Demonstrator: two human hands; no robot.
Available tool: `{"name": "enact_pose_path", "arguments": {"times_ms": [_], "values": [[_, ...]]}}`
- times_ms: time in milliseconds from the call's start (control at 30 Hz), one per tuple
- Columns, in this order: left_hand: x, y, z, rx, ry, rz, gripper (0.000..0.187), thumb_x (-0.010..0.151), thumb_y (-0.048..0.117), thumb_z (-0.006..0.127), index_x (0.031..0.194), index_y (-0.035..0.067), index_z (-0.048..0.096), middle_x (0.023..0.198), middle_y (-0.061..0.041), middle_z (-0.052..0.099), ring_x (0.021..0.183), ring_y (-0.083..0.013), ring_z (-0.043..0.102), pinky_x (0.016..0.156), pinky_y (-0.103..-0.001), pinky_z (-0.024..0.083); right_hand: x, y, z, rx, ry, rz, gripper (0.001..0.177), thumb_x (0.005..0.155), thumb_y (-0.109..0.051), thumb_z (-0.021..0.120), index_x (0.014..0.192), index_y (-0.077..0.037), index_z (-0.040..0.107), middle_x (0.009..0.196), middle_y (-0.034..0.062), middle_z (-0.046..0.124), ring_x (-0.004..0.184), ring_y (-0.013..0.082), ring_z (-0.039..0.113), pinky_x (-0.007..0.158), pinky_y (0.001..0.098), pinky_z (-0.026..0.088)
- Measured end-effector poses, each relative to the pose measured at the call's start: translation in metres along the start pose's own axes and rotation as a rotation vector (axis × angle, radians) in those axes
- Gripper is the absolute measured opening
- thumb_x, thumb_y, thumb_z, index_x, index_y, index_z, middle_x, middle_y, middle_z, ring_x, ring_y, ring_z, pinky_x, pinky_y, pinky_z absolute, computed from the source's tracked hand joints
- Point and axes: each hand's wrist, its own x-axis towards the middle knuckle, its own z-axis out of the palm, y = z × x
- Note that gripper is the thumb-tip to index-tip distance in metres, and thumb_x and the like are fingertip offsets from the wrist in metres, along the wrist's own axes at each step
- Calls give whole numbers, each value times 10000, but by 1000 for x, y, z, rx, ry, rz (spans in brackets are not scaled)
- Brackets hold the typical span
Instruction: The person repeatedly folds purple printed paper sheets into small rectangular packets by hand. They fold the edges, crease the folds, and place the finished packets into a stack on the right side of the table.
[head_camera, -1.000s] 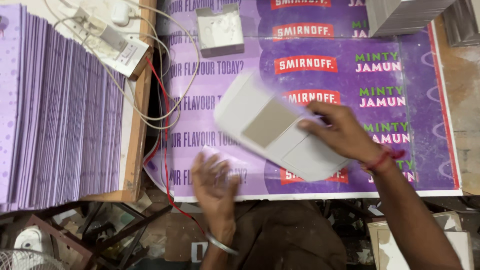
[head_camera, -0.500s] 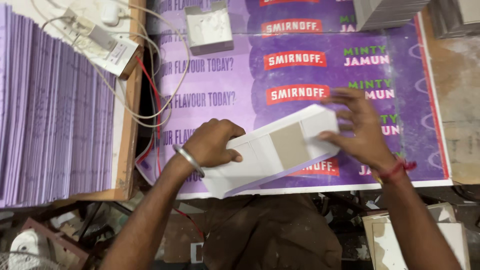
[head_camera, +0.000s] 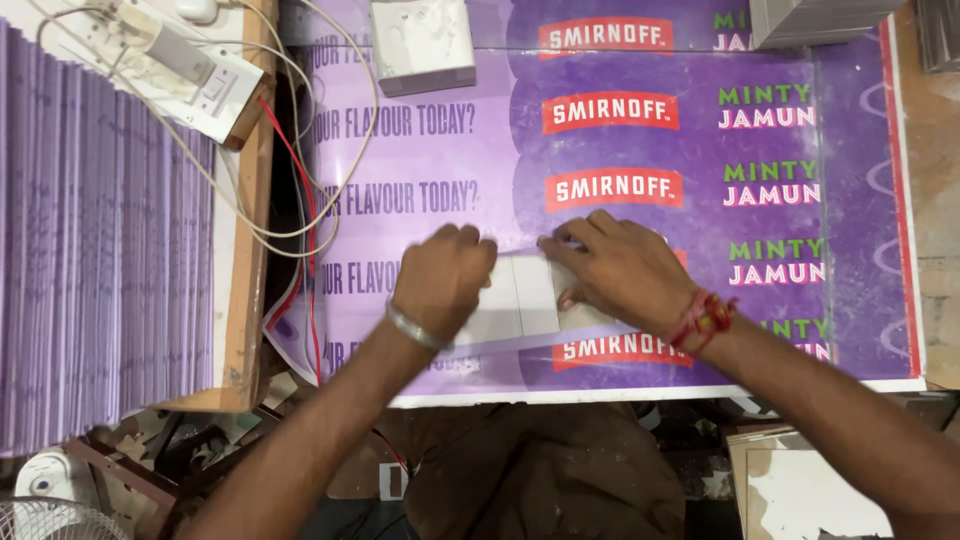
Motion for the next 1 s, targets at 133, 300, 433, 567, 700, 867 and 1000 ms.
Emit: {"name": "enact_pose_path", "arguments": {"times_ms": [133,300,433,567,700,867,1000], "values": [[-25,8,-3,5,218,52,284,763,118,825,1018,33,736,888,-93,668,848,-259,645,682,-394,539,-14,-3,11,-77,171,-50,647,725,-458,774,1283,-140,697,1230,15,662,1094,208,616,834,360,567],[-23,-38,-31,-296,19,97,347,682,213,880,993,121,757,870,-58,693,869,-272,631,762,-425,472,-6,5,1,42,-55,29,730,658,-518,787,1309,-210,671,1177,4,659,1058,212,606,827,384,527],[-16,-56,-49,-348,-302,13,422,624,286,924,968,124,740,762,-35,691,886,-262,615,812,-409,431,13,18,-15,74,-255,90,878,568,-601,824,1335,-220,626,1087,7,641,1083,207,596,862,400,498],[-19,-55,-52,-310,-500,-30,432,597,344,947,930,153,750,694,-34,682,856,-240,603,837,-386,427,18,19,-21,72,-253,81,843,553,-581,848,1271,-190,642,1103,23,635,1085,230,598,853,418,504],[-28,-53,-43,-366,-345,-88,406,631,302,933,935,108,746,732,-43,684,830,-247,590,780,-407,464,14,18,-19,59,-291,120,825,578,-588,838,1268,-182,637,1063,22,630,1083,224,601,838,410,512],[-57,-41,-21,-283,-154,-124,309,735,296,867,940,86,769,894,-79,695,866,-230,598,790,-351,513,-3,18,-9,4,-131,43,695,633,-542,790,1232,-203,687,1092,14,649,1045,217,612,811,397,525],[-86,-22,-18,-39,209,88,350,839,232,821,1122,34,762,1118,-111,739,941,-223,620,812,-354,508,-15,12,2,-75,-17,-12,585,714,-529,734,1207,-215,716,1167,5,672,1017,198,624,696,339,565]]}}
